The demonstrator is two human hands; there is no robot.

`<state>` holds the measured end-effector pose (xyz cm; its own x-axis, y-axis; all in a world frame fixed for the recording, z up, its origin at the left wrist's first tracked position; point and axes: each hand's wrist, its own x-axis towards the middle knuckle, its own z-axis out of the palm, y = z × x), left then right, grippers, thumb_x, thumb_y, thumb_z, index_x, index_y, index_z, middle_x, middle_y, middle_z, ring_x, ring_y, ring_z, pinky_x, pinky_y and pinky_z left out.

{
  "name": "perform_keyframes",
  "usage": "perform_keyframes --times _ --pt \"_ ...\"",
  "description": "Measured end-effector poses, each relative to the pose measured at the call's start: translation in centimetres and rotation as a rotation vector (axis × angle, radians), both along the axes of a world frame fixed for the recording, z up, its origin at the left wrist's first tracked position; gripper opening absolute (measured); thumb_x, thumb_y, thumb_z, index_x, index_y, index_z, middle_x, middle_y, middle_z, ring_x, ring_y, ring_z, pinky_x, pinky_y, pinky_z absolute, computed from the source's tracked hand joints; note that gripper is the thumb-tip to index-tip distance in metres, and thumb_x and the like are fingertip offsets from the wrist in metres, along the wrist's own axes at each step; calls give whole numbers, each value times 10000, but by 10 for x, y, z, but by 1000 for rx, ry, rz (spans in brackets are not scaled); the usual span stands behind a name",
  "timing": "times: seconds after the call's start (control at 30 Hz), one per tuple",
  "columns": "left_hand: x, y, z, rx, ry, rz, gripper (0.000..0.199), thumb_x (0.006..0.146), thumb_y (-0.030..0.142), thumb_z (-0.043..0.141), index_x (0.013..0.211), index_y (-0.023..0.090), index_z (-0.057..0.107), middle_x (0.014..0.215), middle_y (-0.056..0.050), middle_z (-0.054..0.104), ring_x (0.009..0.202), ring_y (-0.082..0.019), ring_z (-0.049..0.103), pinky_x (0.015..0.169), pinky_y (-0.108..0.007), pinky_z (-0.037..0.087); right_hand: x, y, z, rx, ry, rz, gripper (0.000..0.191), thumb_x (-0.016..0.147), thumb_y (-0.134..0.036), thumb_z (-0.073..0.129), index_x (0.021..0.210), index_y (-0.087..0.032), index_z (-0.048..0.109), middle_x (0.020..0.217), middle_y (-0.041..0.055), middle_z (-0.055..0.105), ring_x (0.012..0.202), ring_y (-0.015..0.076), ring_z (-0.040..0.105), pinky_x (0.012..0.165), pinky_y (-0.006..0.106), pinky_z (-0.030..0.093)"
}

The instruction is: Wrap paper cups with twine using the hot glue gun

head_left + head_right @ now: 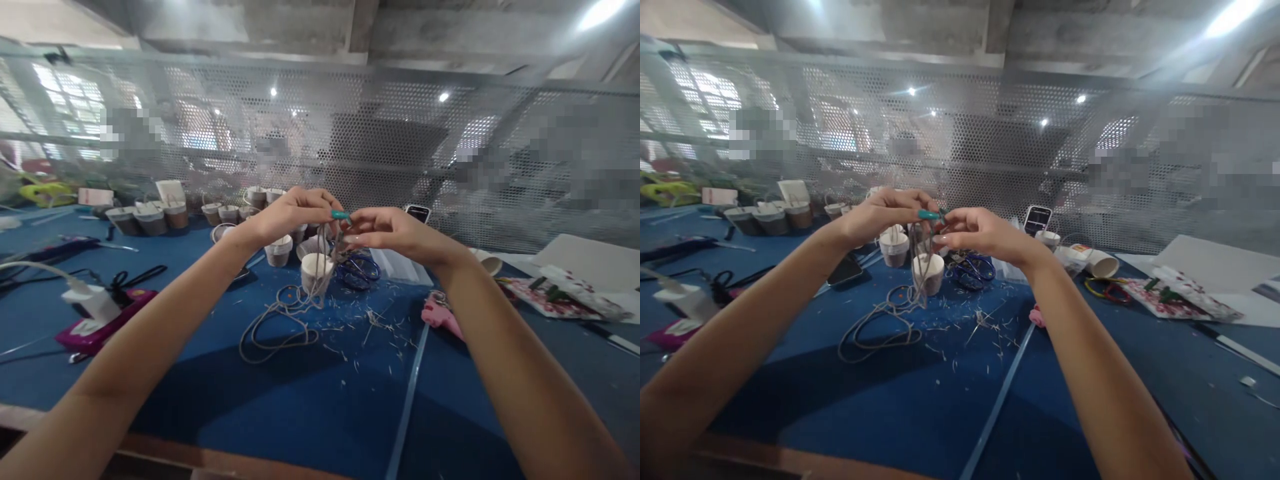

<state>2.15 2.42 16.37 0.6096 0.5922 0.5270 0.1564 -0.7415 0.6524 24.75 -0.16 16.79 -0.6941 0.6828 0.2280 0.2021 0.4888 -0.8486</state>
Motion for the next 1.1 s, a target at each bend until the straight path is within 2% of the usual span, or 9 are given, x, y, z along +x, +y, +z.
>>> perform_keyframes --times 0.2,0.33,0.47,0.6,0.7,0.8,0.9,0.97,1.1 --pt "5 1 -1 113 91 54 222 834 311 595 725 173 731 972 -58 656 925 -154 600 845 -297 471 -3 14 -9 -65 24 -40 251 749 -260 677 977 -164 724 885 61 743 825 172 694 806 318 527" --pt "7 -1 -2 194 89 171 226 832 297 572 749 159 732 983 -68 667 862 -150 612 772 -281 470 -4 16 -9 -25 -43 -119 176 750 -220 638 879 -176 749 668 20 714 640 129 657 672 259 516" --pt "6 -5 2 336 90 380 233 828 272 544 741 145 719 888 -54 685 774 -134 605 723 -268 448 6 22 -8 86 -206 -296 150 746 -152 611 753 -198 753 588 28 703 602 147 651 586 243 499" --pt "2 -8 5 420 167 472 224 827 264 538 715 152 697 751 -32 675 701 -128 579 693 -269 426 36 43 -13 168 -333 -530 235 718 -51 561 731 -194 747 542 25 687 590 169 654 550 250 489" --pt "0 -6 3 414 322 444 237 835 263 526 679 163 674 682 -23 656 623 -118 542 641 -268 397 62 57 -17 204 -384 -694 265 678 2 542 707 -181 731 530 27 674 555 167 634 498 242 445" --pt "4 -4 -1 353 469 395 293 869 275 471 667 169 653 636 -22 627 546 -107 492 588 -266 359 74 61 -17 236 -361 -769 246 669 -2 547 634 -184 710 472 17 624 506 150 583 485 241 417" --pt "14 -4 -9 265 515 397 285 878 368 480 761 169 646 689 -33 635 593 -125 518 590 -264 352 68 57 -15 206 -301 -723 256 743 -65 510 722 -195 729 543 13 651 547 142 597 523 239 438" --pt "22 -5 -16 195 512 382 289 847 441 529 887 175 633 828 -48 667 709 -151 569 632 -261 376 59 51 -12 199 -201 -663 261 775 -87 489 775 -199 725 570 6 647 555 132 591 545 239 444" --pt "31 -6 -25 2 579 183 339 796 438 593 1017 181 603 1008 -65 671 852 -170 608 692 -251 423 45 38 -3 284 40 -639 254 763 -71 487 765 -192 710 494 -10 541 473 111 487 524 251 406"
